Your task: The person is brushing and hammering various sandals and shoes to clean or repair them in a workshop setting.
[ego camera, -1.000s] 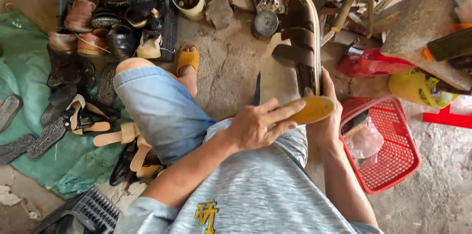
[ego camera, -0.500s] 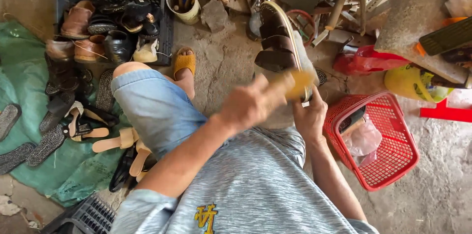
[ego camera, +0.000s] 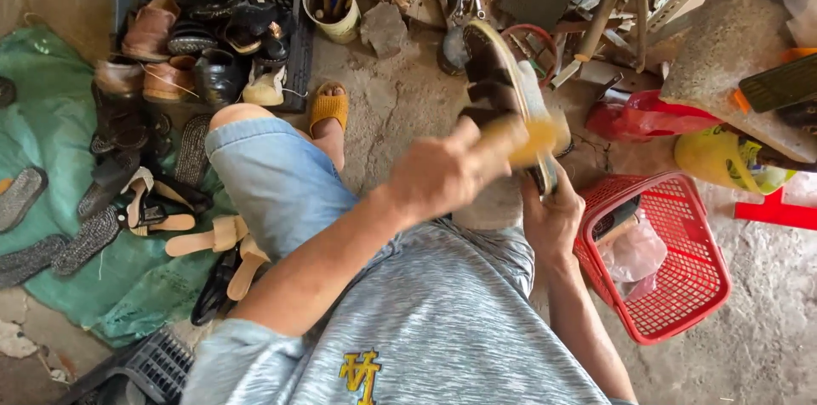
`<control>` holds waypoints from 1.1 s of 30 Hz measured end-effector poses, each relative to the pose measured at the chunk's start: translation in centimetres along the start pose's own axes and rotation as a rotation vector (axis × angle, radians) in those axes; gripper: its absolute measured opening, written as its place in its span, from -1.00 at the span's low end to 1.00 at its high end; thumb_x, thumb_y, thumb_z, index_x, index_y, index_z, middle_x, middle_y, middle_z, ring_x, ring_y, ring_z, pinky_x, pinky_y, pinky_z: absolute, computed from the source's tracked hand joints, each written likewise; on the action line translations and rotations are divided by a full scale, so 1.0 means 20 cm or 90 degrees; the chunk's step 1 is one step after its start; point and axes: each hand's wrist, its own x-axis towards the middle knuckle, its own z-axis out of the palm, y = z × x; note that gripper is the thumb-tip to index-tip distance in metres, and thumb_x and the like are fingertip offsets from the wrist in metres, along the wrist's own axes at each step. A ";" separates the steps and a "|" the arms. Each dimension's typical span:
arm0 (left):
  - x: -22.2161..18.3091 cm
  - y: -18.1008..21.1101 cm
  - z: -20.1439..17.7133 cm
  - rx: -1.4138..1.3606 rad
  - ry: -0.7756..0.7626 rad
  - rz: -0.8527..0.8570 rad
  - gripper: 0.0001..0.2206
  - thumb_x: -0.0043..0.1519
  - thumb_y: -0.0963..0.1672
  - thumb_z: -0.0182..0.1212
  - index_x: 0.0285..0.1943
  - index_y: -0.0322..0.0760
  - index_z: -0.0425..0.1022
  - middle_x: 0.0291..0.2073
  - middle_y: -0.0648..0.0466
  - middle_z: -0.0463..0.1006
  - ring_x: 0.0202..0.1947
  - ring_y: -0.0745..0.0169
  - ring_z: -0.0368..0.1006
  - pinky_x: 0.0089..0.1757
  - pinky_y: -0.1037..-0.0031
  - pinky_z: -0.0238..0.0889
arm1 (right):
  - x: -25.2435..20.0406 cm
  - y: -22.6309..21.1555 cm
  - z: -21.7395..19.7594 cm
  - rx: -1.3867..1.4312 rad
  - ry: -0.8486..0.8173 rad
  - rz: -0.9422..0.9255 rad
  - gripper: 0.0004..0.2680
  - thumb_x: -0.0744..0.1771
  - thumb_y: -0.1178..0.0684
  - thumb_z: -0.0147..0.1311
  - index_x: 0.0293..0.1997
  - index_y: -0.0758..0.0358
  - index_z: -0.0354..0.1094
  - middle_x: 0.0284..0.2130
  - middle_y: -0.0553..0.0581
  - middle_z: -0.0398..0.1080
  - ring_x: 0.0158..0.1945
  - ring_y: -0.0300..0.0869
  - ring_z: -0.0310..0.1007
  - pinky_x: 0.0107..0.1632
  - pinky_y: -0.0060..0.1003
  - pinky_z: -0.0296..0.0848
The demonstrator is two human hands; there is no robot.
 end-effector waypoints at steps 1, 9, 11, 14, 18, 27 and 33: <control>-0.02 0.09 -0.08 -0.038 -0.105 0.058 -0.62 0.42 0.09 -0.02 0.43 0.27 0.35 -0.31 -0.04 0.52 -0.53 -0.05 0.62 -0.45 0.17 0.57 | -0.03 -0.01 -0.01 -0.004 -0.003 0.025 -0.84 0.33 0.14 0.30 0.00 0.16 0.53 -0.32 0.17 0.56 -0.24 -0.15 0.55 -0.22 -0.12 0.47; 0.08 -0.25 0.03 -0.183 -0.022 -0.099 -0.55 0.43 0.20 -0.07 0.52 0.46 0.18 -0.34 0.00 0.58 -0.39 0.05 0.59 -0.32 0.26 0.56 | -0.13 0.16 -0.28 -0.033 -0.083 0.083 -0.73 0.32 0.09 0.30 0.15 0.17 0.49 -0.20 0.26 0.55 -0.16 -0.13 0.51 -0.14 -0.11 0.45; 0.08 -0.25 0.02 -0.247 -0.038 -0.086 -0.56 0.44 0.19 -0.08 0.51 0.36 0.24 -0.34 -0.04 0.61 -0.40 0.10 0.58 -0.31 0.31 0.56 | -0.10 0.15 -0.35 -0.038 -0.116 0.102 -0.71 0.31 0.09 0.30 0.16 0.12 0.50 -0.16 0.24 0.55 -0.12 -0.11 0.52 -0.08 -0.09 0.46; 0.10 -0.22 0.05 -0.288 -0.001 -0.143 -0.60 0.43 0.14 0.03 0.47 0.37 0.28 -0.36 -0.09 0.60 -0.35 -0.07 0.61 -0.34 0.22 0.54 | 0.08 -0.01 -0.44 -0.051 -0.196 0.132 -0.61 0.28 0.15 0.31 0.26 0.13 0.43 -0.11 0.26 0.54 -0.02 -0.13 0.49 0.01 -0.04 0.46; 0.04 -0.10 0.11 -0.279 -0.022 -0.137 -0.60 0.39 0.12 0.10 0.44 0.43 0.31 -0.39 -0.07 0.59 -0.37 -0.05 0.61 -0.35 0.23 0.53 | 0.38 -0.14 -0.44 0.131 -0.389 0.054 -0.29 0.23 0.21 0.21 0.56 0.27 -0.15 0.26 0.61 0.21 0.25 0.32 0.28 0.15 0.28 0.32; 0.03 -0.07 0.18 -0.322 0.158 -0.207 -0.58 0.40 0.10 0.10 0.47 0.29 0.30 -0.25 -0.21 0.60 -0.20 -0.23 0.60 -0.18 0.07 0.51 | 0.53 -0.30 -0.03 -0.256 -0.268 0.086 -0.64 0.29 -0.13 0.28 0.11 0.12 0.26 -0.24 0.37 0.50 -0.10 0.34 0.51 -0.02 0.28 0.41; -0.02 -0.03 0.19 -0.359 0.216 -0.187 -0.60 0.40 0.06 0.14 0.44 0.25 0.35 -0.10 -0.18 0.64 -0.11 -0.20 0.61 -0.10 0.12 0.53 | 0.53 -0.41 0.01 -0.325 -0.262 0.067 -0.75 0.33 -0.15 0.20 0.01 0.01 0.26 -0.44 0.26 0.49 -0.25 0.27 0.55 -0.12 0.14 0.45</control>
